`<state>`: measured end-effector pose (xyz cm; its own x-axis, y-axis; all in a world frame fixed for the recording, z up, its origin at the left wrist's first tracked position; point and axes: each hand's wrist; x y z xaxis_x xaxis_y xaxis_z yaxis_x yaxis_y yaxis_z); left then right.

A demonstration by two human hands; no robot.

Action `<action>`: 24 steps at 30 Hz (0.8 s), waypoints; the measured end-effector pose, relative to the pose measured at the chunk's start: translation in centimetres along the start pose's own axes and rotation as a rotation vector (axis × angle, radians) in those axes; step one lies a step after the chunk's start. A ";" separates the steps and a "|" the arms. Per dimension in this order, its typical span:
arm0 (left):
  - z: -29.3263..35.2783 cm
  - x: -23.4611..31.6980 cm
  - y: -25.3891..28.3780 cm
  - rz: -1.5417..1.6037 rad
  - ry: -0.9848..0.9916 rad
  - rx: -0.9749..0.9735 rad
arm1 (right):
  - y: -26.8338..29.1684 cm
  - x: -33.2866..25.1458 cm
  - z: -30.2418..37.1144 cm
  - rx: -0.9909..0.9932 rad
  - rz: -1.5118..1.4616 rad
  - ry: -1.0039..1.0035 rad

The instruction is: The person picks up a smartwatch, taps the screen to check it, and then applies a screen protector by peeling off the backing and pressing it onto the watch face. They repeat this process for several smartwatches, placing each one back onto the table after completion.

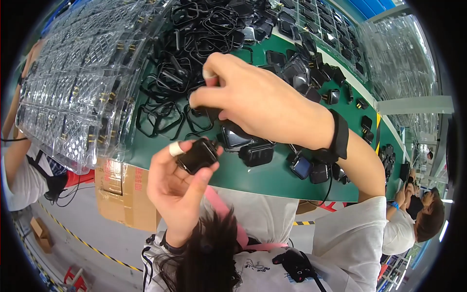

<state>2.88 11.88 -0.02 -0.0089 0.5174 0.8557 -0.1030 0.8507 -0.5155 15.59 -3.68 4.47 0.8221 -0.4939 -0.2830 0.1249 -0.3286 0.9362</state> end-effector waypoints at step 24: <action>-1.6 -0.9 -0.3 0.062 -0.119 0.029 | 1.9 0.2 1.7 0.136 -0.195 0.014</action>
<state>4.51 11.31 -0.66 -0.1337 0.5530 0.8224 -0.1272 0.8134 -0.5676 15.04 -5.73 5.88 0.7974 -0.4002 -0.4517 0.2067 -0.5221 0.8275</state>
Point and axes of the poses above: each hand's wrist, its own z-axis away from the middle knuckle, its own y-axis out of the back of the hand, x = y × z, and after that the axes turned 3 degrees about z, right-handed
